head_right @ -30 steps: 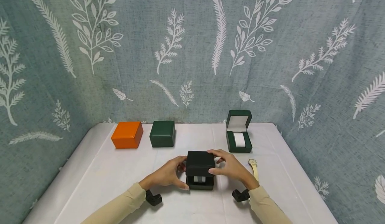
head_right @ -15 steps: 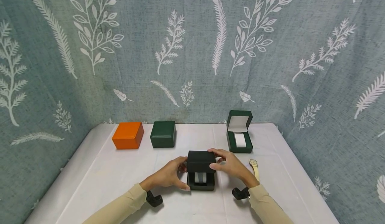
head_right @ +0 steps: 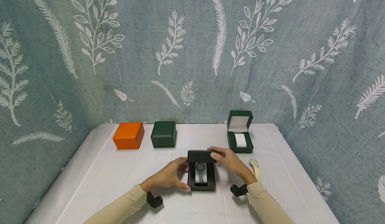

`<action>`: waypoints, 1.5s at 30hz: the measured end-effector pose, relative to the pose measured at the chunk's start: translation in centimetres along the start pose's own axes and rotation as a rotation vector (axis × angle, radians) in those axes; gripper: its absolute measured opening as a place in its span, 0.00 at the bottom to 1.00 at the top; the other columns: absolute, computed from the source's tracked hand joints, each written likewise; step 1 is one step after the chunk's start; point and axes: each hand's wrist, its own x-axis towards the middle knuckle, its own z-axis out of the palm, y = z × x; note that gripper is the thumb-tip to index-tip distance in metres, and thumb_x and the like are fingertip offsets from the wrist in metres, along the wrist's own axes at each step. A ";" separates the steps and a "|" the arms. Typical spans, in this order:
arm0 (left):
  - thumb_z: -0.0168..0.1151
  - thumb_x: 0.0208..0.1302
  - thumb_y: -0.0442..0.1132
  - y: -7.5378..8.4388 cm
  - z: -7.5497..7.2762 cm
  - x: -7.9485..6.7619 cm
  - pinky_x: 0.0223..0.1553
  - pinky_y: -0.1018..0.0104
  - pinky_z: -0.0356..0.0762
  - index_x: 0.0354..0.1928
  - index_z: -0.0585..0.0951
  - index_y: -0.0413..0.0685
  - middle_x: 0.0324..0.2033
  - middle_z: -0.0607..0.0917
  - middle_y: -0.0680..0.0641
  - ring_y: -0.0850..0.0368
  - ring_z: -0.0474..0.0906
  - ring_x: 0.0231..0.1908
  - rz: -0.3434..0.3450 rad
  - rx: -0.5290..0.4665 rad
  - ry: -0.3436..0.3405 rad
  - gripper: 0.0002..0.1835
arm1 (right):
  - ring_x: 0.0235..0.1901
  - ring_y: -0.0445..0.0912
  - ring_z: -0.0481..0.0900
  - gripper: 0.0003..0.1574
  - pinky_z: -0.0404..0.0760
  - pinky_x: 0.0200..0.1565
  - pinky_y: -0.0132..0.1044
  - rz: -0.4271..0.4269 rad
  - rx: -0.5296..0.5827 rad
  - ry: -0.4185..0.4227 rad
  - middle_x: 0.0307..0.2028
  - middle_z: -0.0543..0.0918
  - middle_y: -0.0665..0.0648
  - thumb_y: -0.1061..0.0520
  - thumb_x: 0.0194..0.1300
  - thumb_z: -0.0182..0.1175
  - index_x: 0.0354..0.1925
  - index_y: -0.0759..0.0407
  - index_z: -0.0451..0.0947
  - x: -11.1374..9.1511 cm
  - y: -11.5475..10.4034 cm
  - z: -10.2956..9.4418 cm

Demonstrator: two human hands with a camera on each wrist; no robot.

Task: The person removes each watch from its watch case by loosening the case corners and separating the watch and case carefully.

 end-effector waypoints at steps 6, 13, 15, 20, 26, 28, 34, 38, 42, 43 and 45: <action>0.88 0.42 0.50 0.1 0.2 0.0 0.52 0.68 0.78 0.75 0.64 0.35 0.63 0.73 0.47 0.60 0.78 0.47 -0.001 0.024 0.000 0.61 | 0.68 0.60 0.70 0.33 0.67 0.67 0.62 0.070 -0.017 0.026 0.69 0.74 0.64 0.44 0.83 0.44 0.71 0.65 0.71 0.3 -0.3 -0.1; 0.88 0.42 0.49 0.1 0.2 -0.1 0.53 0.66 0.78 0.75 0.62 0.32 0.64 0.72 0.44 0.60 0.78 0.48 -0.006 0.042 0.001 0.62 | 0.49 0.54 0.82 0.39 0.77 0.59 0.54 0.188 0.034 0.083 0.45 0.83 0.61 0.38 0.82 0.40 0.41 0.70 0.82 1.2 -0.5 -0.2; 0.88 0.42 0.49 0.1 0.2 0.0 0.53 0.65 0.78 0.75 0.62 0.30 0.64 0.72 0.43 0.59 0.78 0.48 0.003 0.041 0.004 0.62 | 0.48 0.53 0.83 0.42 0.77 0.59 0.54 0.221 0.041 0.104 0.45 0.84 0.61 0.35 0.82 0.39 0.40 0.69 0.81 1.5 -0.5 -0.2; 0.88 0.43 0.50 0.1 0.2 -0.1 0.54 0.66 0.78 0.75 0.62 0.31 0.63 0.73 0.44 0.60 0.78 0.48 -0.004 0.048 -0.002 0.62 | 0.48 0.53 0.83 0.45 0.77 0.59 0.56 0.280 0.048 0.133 0.48 0.85 0.63 0.31 0.80 0.37 0.45 0.68 0.81 1.7 -0.5 -0.1; 0.88 0.42 0.50 0.2 0.2 -0.1 0.54 0.66 0.78 0.75 0.62 0.33 0.63 0.73 0.46 0.60 0.78 0.49 -0.020 0.041 -0.002 0.62 | 0.45 0.53 0.84 0.49 0.79 0.56 0.53 0.311 0.090 0.135 0.45 0.85 0.62 0.28 0.79 0.36 0.49 0.69 0.83 2.0 -0.5 -0.2; 0.88 0.42 0.49 0.2 0.2 -0.1 0.54 0.66 0.78 0.75 0.62 0.32 0.63 0.73 0.46 0.59 0.78 0.48 -0.015 0.042 0.001 0.62 | 0.44 0.53 0.84 0.50 0.79 0.55 0.52 0.319 0.111 0.133 0.44 0.85 0.63 0.28 0.79 0.37 0.50 0.70 0.83 2.1 -0.6 -0.2; 0.88 0.42 0.50 0.1 0.3 -0.1 0.53 0.66 0.79 0.74 0.63 0.30 0.60 0.75 0.45 0.59 0.79 0.47 0.009 0.069 0.007 0.62 | 0.40 0.54 0.84 0.52 0.81 0.51 0.50 0.335 0.146 0.142 0.40 0.86 0.62 0.27 0.78 0.37 0.49 0.72 0.83 2.2 -0.8 -0.1; 0.88 0.42 0.50 0.1 0.2 -0.2 0.53 0.66 0.78 0.74 0.63 0.31 0.60 0.75 0.45 0.60 0.78 0.47 0.006 0.076 0.008 0.62 | 0.40 0.53 0.83 0.51 0.80 0.52 0.48 0.343 0.148 0.144 0.41 0.85 0.62 0.27 0.78 0.37 0.49 0.71 0.83 2.0 -1.0 0.0; 0.88 0.42 0.51 0.1 0.1 -0.3 0.54 0.67 0.78 0.75 0.62 0.32 0.61 0.74 0.45 0.61 0.78 0.47 -0.003 0.078 0.001 0.62 | 0.42 0.53 0.82 0.50 0.79 0.54 0.48 0.344 0.142 0.130 0.43 0.84 0.62 0.28 0.79 0.35 0.49 0.70 0.82 1.7 -1.0 0.1; 0.88 0.43 0.52 0.1 0.1 -0.3 0.54 0.67 0.78 0.75 0.62 0.32 0.62 0.74 0.45 0.62 0.78 0.47 -0.004 0.080 0.000 0.62 | 0.43 0.53 0.82 0.50 0.79 0.55 0.48 0.339 0.141 0.127 0.43 0.84 0.62 0.28 0.80 0.35 0.49 0.70 0.81 1.6 -1.0 0.1; 0.88 0.43 0.52 0.1 0.0 -0.3 0.54 0.67 0.78 0.75 0.62 0.31 0.62 0.73 0.45 0.61 0.78 0.48 -0.001 0.078 0.001 0.62 | 0.44 0.54 0.82 0.49 0.79 0.55 0.49 0.328 0.141 0.133 0.44 0.84 0.62 0.29 0.80 0.35 0.50 0.71 0.81 1.5 -1.1 0.1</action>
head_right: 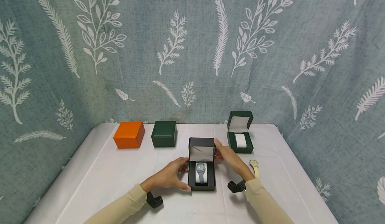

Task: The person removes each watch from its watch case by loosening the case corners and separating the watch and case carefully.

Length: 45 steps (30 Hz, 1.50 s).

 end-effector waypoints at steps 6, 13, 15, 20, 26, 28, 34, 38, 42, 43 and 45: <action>0.87 0.44 0.52 -0.1 0.1 0.1 0.54 0.67 0.78 0.75 0.61 0.31 0.62 0.73 0.45 0.63 0.77 0.48 -0.004 -0.003 -0.010 0.63 | 0.49 0.54 0.83 0.45 0.81 0.55 0.48 -0.030 0.013 0.038 0.48 0.85 0.63 0.32 0.82 0.39 0.58 0.71 0.78 -0.9 0.7 0.1; 0.86 0.46 0.53 -0.3 0.1 0.0 0.55 0.66 0.77 0.76 0.60 0.30 0.64 0.72 0.43 0.61 0.77 0.50 0.016 -0.001 -0.015 0.63 | 0.43 0.53 0.84 0.31 0.84 0.46 0.43 -0.065 -0.051 0.083 0.46 0.85 0.62 0.38 0.80 0.51 0.54 0.64 0.78 -2.7 1.7 0.3; 0.86 0.46 0.53 -0.3 0.1 0.0 0.55 0.66 0.78 0.76 0.59 0.30 0.64 0.72 0.42 0.60 0.78 0.50 0.017 -0.002 -0.017 0.63 | 0.41 0.53 0.84 0.27 0.84 0.44 0.42 -0.079 -0.076 0.074 0.43 0.86 0.60 0.39 0.77 0.57 0.53 0.61 0.79 -3.1 1.8 0.4; 0.86 0.47 0.53 -0.2 0.0 -0.1 0.55 0.66 0.78 0.77 0.59 0.31 0.65 0.71 0.43 0.60 0.78 0.51 0.015 -0.003 -0.020 0.63 | 0.44 0.52 0.84 0.25 0.84 0.44 0.42 -0.146 -0.139 0.006 0.46 0.86 0.56 0.42 0.72 0.64 0.58 0.56 0.80 -4.2 2.1 0.6; 0.86 0.46 0.53 -0.2 0.0 -0.1 0.56 0.66 0.77 0.77 0.59 0.31 0.65 0.72 0.44 0.60 0.78 0.50 0.011 -0.007 -0.018 0.63 | 0.48 0.47 0.83 0.33 0.83 0.47 0.38 -0.170 -0.191 -0.057 0.56 0.83 0.54 0.43 0.67 0.71 0.65 0.50 0.78 -4.9 2.6 0.9; 0.86 0.47 0.53 -0.2 0.0 -0.1 0.56 0.65 0.77 0.77 0.59 0.32 0.65 0.72 0.44 0.60 0.78 0.50 0.010 -0.007 -0.018 0.63 | 0.47 0.47 0.83 0.35 0.83 0.48 0.37 -0.183 -0.192 -0.063 0.56 0.83 0.55 0.44 0.65 0.73 0.66 0.50 0.77 -5.0 2.8 1.0; 0.85 0.47 0.53 -0.1 0.0 -0.1 0.56 0.66 0.77 0.77 0.59 0.33 0.65 0.71 0.44 0.60 0.77 0.51 -0.001 -0.006 -0.022 0.62 | 0.46 0.46 0.84 0.38 0.84 0.47 0.37 -0.217 -0.150 -0.097 0.55 0.83 0.57 0.48 0.63 0.74 0.68 0.54 0.75 -5.5 3.2 1.2; 0.85 0.47 0.54 -0.1 0.1 -0.1 0.56 0.66 0.77 0.77 0.59 0.34 0.65 0.72 0.45 0.61 0.77 0.51 -0.012 -0.010 -0.022 0.63 | 0.45 0.47 0.84 0.38 0.84 0.47 0.36 -0.219 -0.136 -0.109 0.53 0.83 0.58 0.49 0.63 0.75 0.68 0.57 0.75 -5.6 3.3 1.1; 0.85 0.47 0.53 -0.1 0.1 -0.1 0.56 0.66 0.77 0.78 0.59 0.34 0.64 0.72 0.46 0.61 0.77 0.51 -0.022 -0.022 -0.022 0.63 | 0.44 0.48 0.83 0.39 0.84 0.46 0.36 -0.215 -0.117 -0.123 0.47 0.83 0.59 0.52 0.62 0.75 0.67 0.60 0.75 -5.6 3.4 1.1; 0.85 0.47 0.53 -0.1 0.1 -0.1 0.56 0.65 0.77 0.78 0.59 0.34 0.64 0.72 0.46 0.61 0.77 0.51 -0.024 -0.025 -0.022 0.63 | 0.43 0.48 0.83 0.39 0.84 0.46 0.35 -0.211 -0.112 -0.123 0.46 0.83 0.59 0.53 0.62 0.75 0.68 0.60 0.75 -5.6 3.4 1.1; 0.85 0.47 0.54 -0.1 0.1 -0.1 0.56 0.65 0.77 0.78 0.59 0.35 0.64 0.72 0.46 0.61 0.77 0.51 -0.026 -0.024 -0.022 0.63 | 0.43 0.48 0.83 0.39 0.83 0.46 0.35 -0.208 -0.102 -0.125 0.44 0.84 0.58 0.54 0.63 0.75 0.68 0.61 0.74 -5.6 3.5 1.1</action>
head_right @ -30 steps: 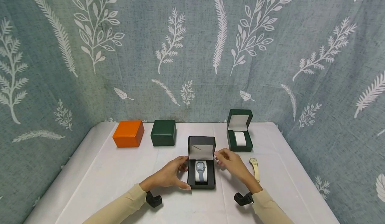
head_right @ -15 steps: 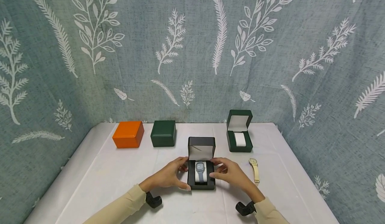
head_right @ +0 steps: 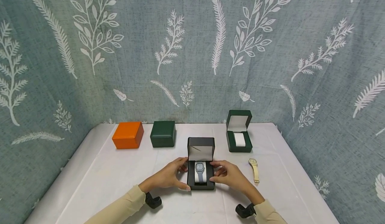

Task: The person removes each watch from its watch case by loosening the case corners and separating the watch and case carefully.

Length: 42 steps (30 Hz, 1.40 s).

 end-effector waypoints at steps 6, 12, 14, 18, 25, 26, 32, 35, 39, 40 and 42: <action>0.85 0.46 0.56 0.1 -0.2 0.0 0.54 0.66 0.78 0.77 0.61 0.34 0.64 0.73 0.45 0.60 0.77 0.50 0.017 0.057 0.009 0.62 | 0.43 0.48 0.83 0.39 0.83 0.46 0.35 0.004 0.025 -0.009 0.45 0.84 0.59 0.55 0.64 0.74 0.69 0.62 0.73 -0.1 0.2 0.1; 0.83 0.50 0.55 1.0 -1.2 -0.3 0.41 0.68 0.80 0.69 0.74 0.35 0.51 0.83 0.46 0.58 0.79 0.41 0.049 0.072 0.067 0.49 | 0.43 0.49 0.83 0.40 0.83 0.46 0.35 0.017 -0.006 -0.014 0.43 0.84 0.57 0.51 0.63 0.75 0.69 0.61 0.73 0.0 0.4 0.0; 0.82 0.51 0.54 1.4 -1.5 -0.3 0.39 0.68 0.80 0.66 0.79 0.39 0.47 0.85 0.47 0.58 0.80 0.38 0.074 0.054 0.093 0.43 | 0.43 0.49 0.83 0.40 0.83 0.46 0.35 0.022 -0.013 -0.012 0.45 0.83 0.57 0.50 0.64 0.75 0.69 0.61 0.74 0.0 0.4 0.0; 0.82 0.51 0.54 1.9 -1.8 0.0 0.36 0.69 0.80 0.61 0.82 0.44 0.47 0.86 0.49 0.59 0.81 0.37 0.125 0.062 0.117 0.38 | 0.44 0.48 0.83 0.40 0.83 0.47 0.35 0.041 -0.010 -0.010 0.48 0.82 0.57 0.49 0.64 0.75 0.69 0.58 0.74 0.0 0.6 0.0; 0.82 0.49 0.58 2.2 -0.8 1.1 0.33 0.73 0.76 0.60 0.83 0.45 0.50 0.83 0.50 0.66 0.77 0.31 0.155 0.186 0.104 0.39 | 0.44 0.50 0.83 0.40 0.83 0.47 0.35 0.037 0.007 -0.020 0.46 0.83 0.57 0.49 0.64 0.74 0.70 0.57 0.73 0.0 0.6 0.1; 0.82 0.49 0.59 2.3 -0.6 1.2 0.33 0.74 0.76 0.61 0.83 0.45 0.50 0.83 0.49 0.67 0.76 0.30 0.152 0.205 0.102 0.40 | 0.44 0.49 0.83 0.40 0.83 0.47 0.35 0.034 0.008 -0.020 0.46 0.83 0.57 0.49 0.64 0.74 0.70 0.58 0.73 0.0 0.5 0.1; 0.82 0.49 0.59 2.6 0.1 1.5 0.30 0.75 0.73 0.63 0.82 0.40 0.47 0.77 0.49 0.71 0.71 0.26 0.112 0.281 0.104 0.43 | 0.44 0.49 0.83 0.40 0.83 0.46 0.35 0.015 0.004 -0.024 0.48 0.82 0.59 0.52 0.65 0.73 0.70 0.60 0.73 0.2 0.3 0.1; 0.82 0.49 0.59 3.0 0.3 1.6 0.31 0.74 0.72 0.63 0.81 0.39 0.46 0.75 0.50 0.69 0.70 0.28 0.089 0.316 0.108 0.44 | 0.44 0.49 0.83 0.40 0.83 0.46 0.34 0.013 0.002 -0.024 0.47 0.82 0.59 0.52 0.65 0.73 0.70 0.61 0.72 0.1 0.1 0.1; 0.81 0.49 0.60 3.3 0.4 1.7 0.37 0.72 0.71 0.64 0.81 0.38 0.44 0.72 0.52 0.64 0.67 0.34 0.071 0.354 0.103 0.45 | 0.43 0.48 0.83 0.40 0.83 0.45 0.34 0.009 0.008 -0.022 0.46 0.83 0.58 0.53 0.65 0.73 0.71 0.61 0.72 0.0 0.0 0.1; 0.81 0.50 0.61 3.4 0.4 1.7 0.38 0.72 0.71 0.64 0.81 0.38 0.43 0.71 0.53 0.63 0.67 0.35 0.067 0.358 0.098 0.45 | 0.43 0.48 0.83 0.40 0.83 0.45 0.35 0.008 0.008 -0.022 0.46 0.83 0.58 0.53 0.65 0.73 0.71 0.61 0.72 0.0 0.0 0.1; 0.81 0.50 0.61 3.4 0.4 1.7 0.39 0.71 0.71 0.64 0.81 0.39 0.42 0.71 0.53 0.63 0.67 0.36 0.068 0.364 0.094 0.44 | 0.43 0.48 0.83 0.40 0.83 0.46 0.35 0.003 0.003 -0.024 0.46 0.83 0.58 0.53 0.66 0.73 0.71 0.61 0.72 0.0 0.2 0.0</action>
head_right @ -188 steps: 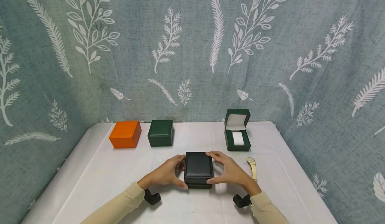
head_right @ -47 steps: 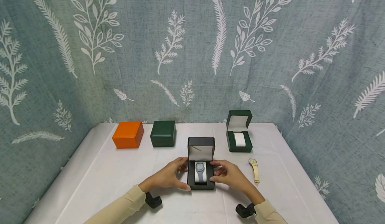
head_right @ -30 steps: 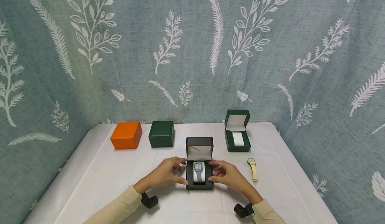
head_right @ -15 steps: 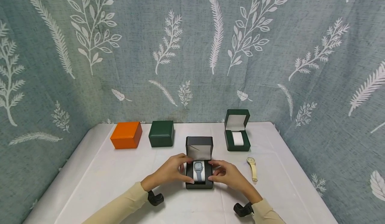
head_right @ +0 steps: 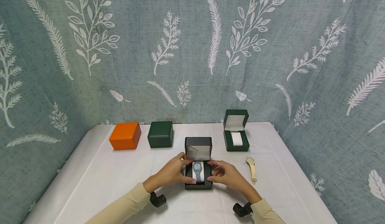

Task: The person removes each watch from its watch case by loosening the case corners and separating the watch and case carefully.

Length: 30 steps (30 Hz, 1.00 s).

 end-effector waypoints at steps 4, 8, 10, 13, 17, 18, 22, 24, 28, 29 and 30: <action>0.80 0.52 0.60 -0.1 0.0 0.1 0.39 0.71 0.70 0.62 0.83 0.42 0.41 0.70 0.53 0.63 0.67 0.36 0.020 0.015 0.002 0.41 | 0.43 0.49 0.83 0.39 0.83 0.46 0.35 0.008 -0.021 0.002 0.44 0.83 0.56 0.50 0.65 0.73 0.70 0.58 0.73 0.1 0.2 0.0; 0.80 0.52 0.60 -0.1 0.1 0.1 0.39 0.72 0.71 0.62 0.83 0.41 0.42 0.72 0.53 0.63 0.67 0.36 0.039 0.036 0.019 0.40 | 0.43 0.48 0.83 0.40 0.83 0.45 0.35 0.021 -0.026 0.005 0.43 0.83 0.55 0.48 0.65 0.73 0.70 0.57 0.73 0.0 0.2 0.1; 0.79 0.53 0.60 -0.1 0.2 0.0 0.41 0.72 0.74 0.63 0.82 0.41 0.45 0.75 0.53 0.63 0.70 0.38 0.039 0.049 0.023 0.41 | 0.43 0.47 0.83 0.40 0.83 0.45 0.35 0.020 -0.027 0.005 0.43 0.83 0.55 0.48 0.65 0.73 0.70 0.57 0.73 0.0 0.1 0.1; 0.78 0.54 0.62 0.0 0.3 -0.1 0.48 0.69 0.79 0.65 0.81 0.41 0.52 0.78 0.51 0.62 0.75 0.45 0.043 0.085 0.026 0.43 | 0.42 0.47 0.83 0.40 0.83 0.44 0.35 0.014 -0.033 0.006 0.43 0.84 0.55 0.49 0.65 0.73 0.70 0.58 0.74 0.0 0.1 0.1; 0.77 0.55 0.63 0.1 0.2 -0.1 0.54 0.63 0.81 0.64 0.81 0.40 0.56 0.83 0.45 0.55 0.81 0.53 0.085 0.112 0.041 0.43 | 0.42 0.46 0.83 0.39 0.83 0.45 0.34 0.012 -0.043 0.008 0.43 0.83 0.55 0.49 0.65 0.73 0.70 0.58 0.74 0.0 0.2 0.1; 0.77 0.55 0.62 0.1 0.1 -0.1 0.53 0.63 0.82 0.64 0.82 0.40 0.56 0.84 0.45 0.55 0.82 0.54 0.098 0.105 0.047 0.42 | 0.42 0.46 0.83 0.39 0.83 0.45 0.34 0.012 -0.047 0.008 0.43 0.83 0.55 0.48 0.65 0.73 0.70 0.58 0.74 0.0 0.3 0.1; 0.79 0.55 0.58 0.1 0.0 0.0 0.48 0.69 0.82 0.60 0.83 0.41 0.49 0.88 0.49 0.63 0.83 0.47 0.138 0.051 0.055 0.37 | 0.43 0.45 0.83 0.39 0.83 0.46 0.34 0.019 -0.047 0.013 0.44 0.83 0.55 0.47 0.64 0.74 0.69 0.56 0.74 0.0 0.4 0.2; 0.80 0.55 0.56 0.0 0.1 0.1 0.45 0.72 0.81 0.58 0.83 0.43 0.47 0.88 0.51 0.67 0.81 0.44 0.145 0.018 0.054 0.34 | 0.43 0.46 0.83 0.40 0.83 0.46 0.34 0.022 -0.045 0.014 0.45 0.82 0.55 0.47 0.64 0.74 0.69 0.56 0.74 0.0 0.4 0.2; 0.80 0.55 0.56 -0.3 0.3 0.2 0.45 0.74 0.79 0.60 0.82 0.44 0.49 0.88 0.51 0.69 0.80 0.43 0.131 -0.035 0.046 0.35 | 0.43 0.46 0.83 0.39 0.83 0.46 0.34 0.020 -0.042 0.015 0.46 0.82 0.55 0.47 0.64 0.74 0.69 0.56 0.75 0.0 0.4 0.2; 0.80 0.55 0.56 -0.3 0.3 0.2 0.44 0.74 0.79 0.61 0.81 0.44 0.49 0.88 0.51 0.68 0.80 0.42 0.127 -0.049 0.045 0.36 | 0.43 0.46 0.83 0.39 0.83 0.46 0.34 0.022 -0.044 0.015 0.46 0.82 0.55 0.47 0.64 0.74 0.69 0.56 0.75 0.0 0.4 0.2; 0.80 0.55 0.56 -0.4 0.4 0.3 0.45 0.74 0.78 0.61 0.81 0.44 0.49 0.88 0.51 0.69 0.80 0.42 0.126 -0.057 0.045 0.36 | 0.43 0.46 0.82 0.39 0.83 0.46 0.34 0.021 -0.042 0.017 0.46 0.81 0.55 0.47 0.64 0.74 0.69 0.56 0.75 0.0 0.3 0.2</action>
